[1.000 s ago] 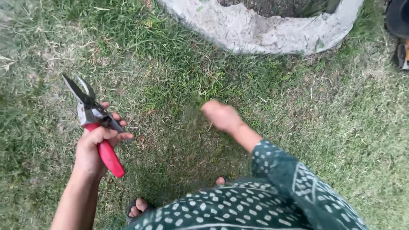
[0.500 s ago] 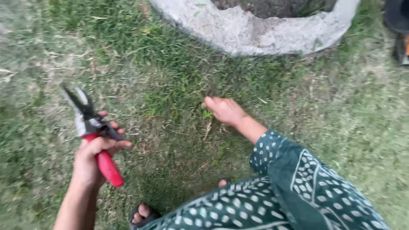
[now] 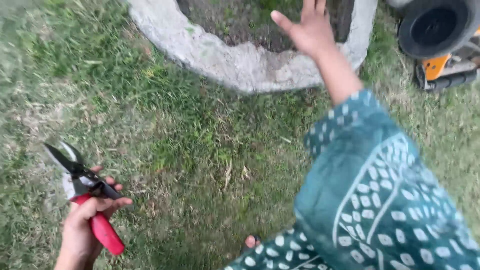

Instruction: Trimming garden plants and bushes using garden shears.

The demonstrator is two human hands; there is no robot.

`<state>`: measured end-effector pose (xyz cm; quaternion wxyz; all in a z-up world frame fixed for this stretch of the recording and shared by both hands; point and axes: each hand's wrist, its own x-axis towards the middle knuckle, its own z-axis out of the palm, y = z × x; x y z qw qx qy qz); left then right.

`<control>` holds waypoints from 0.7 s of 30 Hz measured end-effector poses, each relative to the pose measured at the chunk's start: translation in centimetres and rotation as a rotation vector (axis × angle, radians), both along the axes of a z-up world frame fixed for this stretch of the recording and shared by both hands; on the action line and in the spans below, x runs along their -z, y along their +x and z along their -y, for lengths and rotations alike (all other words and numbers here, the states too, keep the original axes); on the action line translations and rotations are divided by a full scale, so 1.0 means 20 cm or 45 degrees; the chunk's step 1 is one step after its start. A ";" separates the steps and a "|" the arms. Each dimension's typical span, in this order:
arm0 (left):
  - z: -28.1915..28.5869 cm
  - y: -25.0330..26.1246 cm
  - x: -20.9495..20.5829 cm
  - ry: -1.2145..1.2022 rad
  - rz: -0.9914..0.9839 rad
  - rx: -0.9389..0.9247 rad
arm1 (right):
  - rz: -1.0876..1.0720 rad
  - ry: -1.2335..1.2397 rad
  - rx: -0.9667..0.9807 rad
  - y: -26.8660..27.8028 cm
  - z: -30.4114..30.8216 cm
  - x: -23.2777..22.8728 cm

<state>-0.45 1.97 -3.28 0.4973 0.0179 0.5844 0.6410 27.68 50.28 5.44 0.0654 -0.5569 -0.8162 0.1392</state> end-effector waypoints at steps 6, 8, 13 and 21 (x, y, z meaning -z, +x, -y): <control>-0.17 -0.17 0.11 -0.058 0.040 -0.022 | -0.093 0.444 -0.425 -0.18 0.23 0.42; -0.34 -0.18 0.05 0.005 0.042 -0.051 | -0.068 0.639 -0.630 -0.25 0.28 0.44; -0.69 -0.09 -0.30 0.208 0.134 -0.138 | -0.294 -1.122 -0.627 -0.68 0.88 -0.54; -0.71 0.36 -0.17 0.367 0.353 -0.339 | -0.084 -1.282 -0.970 -0.64 1.30 -0.99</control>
